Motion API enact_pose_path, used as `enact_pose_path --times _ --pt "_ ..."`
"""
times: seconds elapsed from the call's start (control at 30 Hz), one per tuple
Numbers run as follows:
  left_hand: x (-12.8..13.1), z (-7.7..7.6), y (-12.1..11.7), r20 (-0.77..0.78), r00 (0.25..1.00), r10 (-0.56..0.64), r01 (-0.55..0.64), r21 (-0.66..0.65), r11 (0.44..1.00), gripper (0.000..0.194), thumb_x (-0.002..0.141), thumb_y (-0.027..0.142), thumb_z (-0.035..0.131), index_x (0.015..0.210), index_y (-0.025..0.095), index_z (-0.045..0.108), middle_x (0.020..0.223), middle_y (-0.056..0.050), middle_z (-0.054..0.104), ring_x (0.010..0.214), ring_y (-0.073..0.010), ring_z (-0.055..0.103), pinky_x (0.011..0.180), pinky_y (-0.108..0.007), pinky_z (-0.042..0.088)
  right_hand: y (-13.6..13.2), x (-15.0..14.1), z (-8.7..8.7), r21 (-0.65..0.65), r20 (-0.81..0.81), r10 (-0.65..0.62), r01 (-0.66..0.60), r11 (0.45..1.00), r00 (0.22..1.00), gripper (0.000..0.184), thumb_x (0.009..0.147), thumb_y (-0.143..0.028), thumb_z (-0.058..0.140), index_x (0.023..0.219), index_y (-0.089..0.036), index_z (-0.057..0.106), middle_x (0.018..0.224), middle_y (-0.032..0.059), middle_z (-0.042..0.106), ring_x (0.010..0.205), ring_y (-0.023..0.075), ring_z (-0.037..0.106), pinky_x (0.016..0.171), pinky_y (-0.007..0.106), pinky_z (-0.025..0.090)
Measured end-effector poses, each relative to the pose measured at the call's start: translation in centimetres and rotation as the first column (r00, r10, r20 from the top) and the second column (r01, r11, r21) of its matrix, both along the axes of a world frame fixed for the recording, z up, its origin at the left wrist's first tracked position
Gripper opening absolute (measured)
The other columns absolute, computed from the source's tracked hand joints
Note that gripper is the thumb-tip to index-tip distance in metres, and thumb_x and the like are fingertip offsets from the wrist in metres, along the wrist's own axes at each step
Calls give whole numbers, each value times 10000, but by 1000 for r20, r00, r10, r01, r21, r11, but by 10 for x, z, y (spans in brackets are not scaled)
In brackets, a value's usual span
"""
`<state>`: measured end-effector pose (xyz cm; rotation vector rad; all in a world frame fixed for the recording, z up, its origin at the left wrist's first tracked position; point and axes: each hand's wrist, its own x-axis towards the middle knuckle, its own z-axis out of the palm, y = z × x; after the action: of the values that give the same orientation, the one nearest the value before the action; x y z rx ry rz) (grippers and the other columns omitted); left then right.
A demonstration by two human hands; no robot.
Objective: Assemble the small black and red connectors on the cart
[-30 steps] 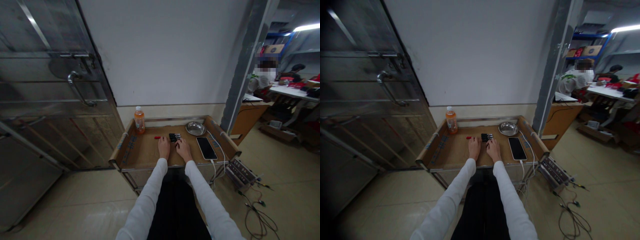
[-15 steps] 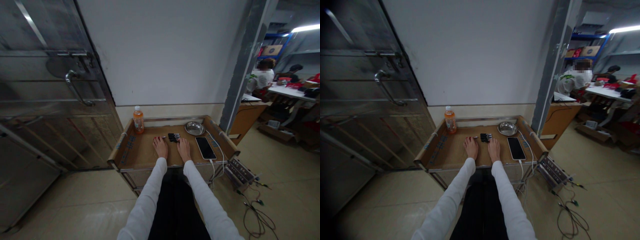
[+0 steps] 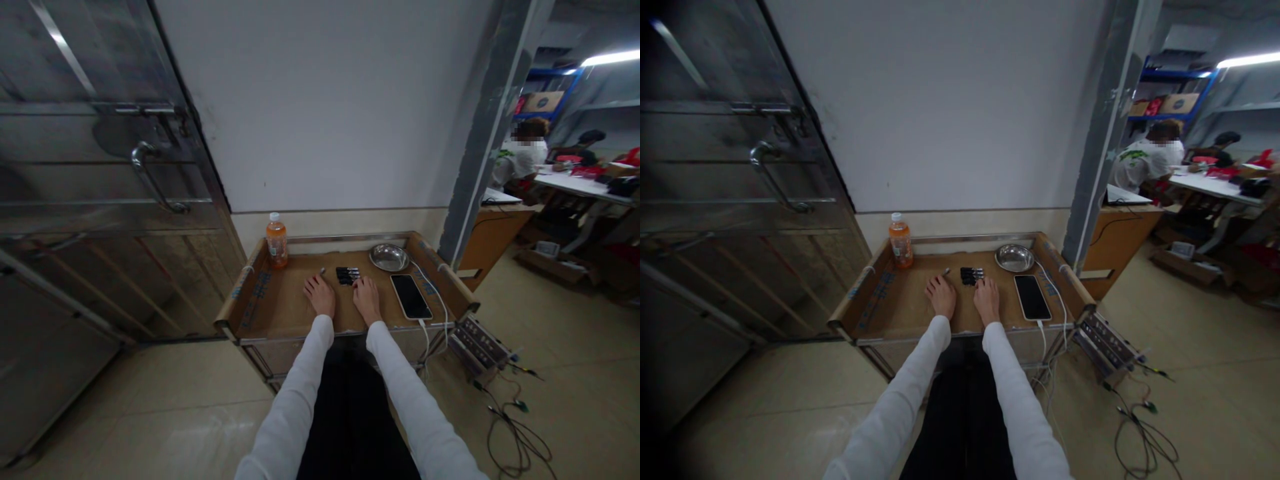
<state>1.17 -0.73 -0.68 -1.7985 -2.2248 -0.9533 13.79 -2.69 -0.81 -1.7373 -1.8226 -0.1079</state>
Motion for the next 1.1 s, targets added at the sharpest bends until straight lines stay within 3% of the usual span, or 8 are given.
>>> enact_pose_path --times 0.17,0.3,0.43,0.57,0.7,0.83,0.97,1.1 --pt "0 5 -2 9 1000 21 -21 -33 999 316 893 130 254 1074 79 508 1058 -211 542 1044 -308 517 881 -474 413 2 1 -1 -9 2 173 -173 985 985 264 801 -71 449 916 -202 647 984 85 570 966 218 479 873 346 365" --pt "-2 6 -2 23 1000 12 -12 -9 1000 303 875 87 265 1050 88 511 1047 -194 549 1026 -287 512 877 -444 408 3 1 -3 -31 -8 201 -201 979 980 324 793 -69 454 985 -221 666 985 86 577 994 221 487 883 353 369" --pt "-5 10 -2 63 987 -146 140 81 987 260 876 103 320 1028 116 531 1007 -145 569 988 -269 522 872 -413 410 5 1 -4 -36 -11 206 -206 978 979 333 786 -61 440 1003 -208 646 997 88 593 1010 220 501 906 358 368" --pt "-4 15 -5 41 905 -423 411 168 896 215 879 111 362 982 149 547 972 -108 586 955 -241 526 906 -395 404 5 0 -4 0 -76 138 -139 990 987 271 797 -77 421 1017 -154 560 1021 103 609 995 226 540 898 358 390" --pt "-3 16 -8 22 797 -604 590 188 785 223 885 106 363 994 178 543 975 -83 587 964 -214 530 927 -383 406 6 -1 -4 60 -174 46 -36 998 984 290 836 -168 455 1123 -129 450 1066 133 606 983 227 580 844 337 430" --pt "-3 17 -10 39 731 -681 664 186 724 219 894 112 357 988 182 542 977 -72 585 985 -204 529 948 -394 408 7 1 -7 99 -210 39 -19 995 977 319 858 -223 462 1163 -139 419 1115 155 600 1016 229 588 837 334 440" --pt "-3 19 -13 86 665 -742 701 271 660 223 912 154 380 1089 186 510 1079 -93 548 1076 -185 516 978 -362 423 8 2 -8 74 -185 99 -86 994 978 203 880 -208 422 1068 -160 480 1050 121 622 961 210 603 816 309 445" --pt "-3 19 -13 113 685 -719 636 388 667 298 924 221 415 1219 186 441 1210 -128 469 1182 -179 478 1019 -348 418 7 2 -9 33 -170 130 -126 992 977 168 892 -198 403 1013 -163 514 1008 105 632 896 195 612 778 291 450"
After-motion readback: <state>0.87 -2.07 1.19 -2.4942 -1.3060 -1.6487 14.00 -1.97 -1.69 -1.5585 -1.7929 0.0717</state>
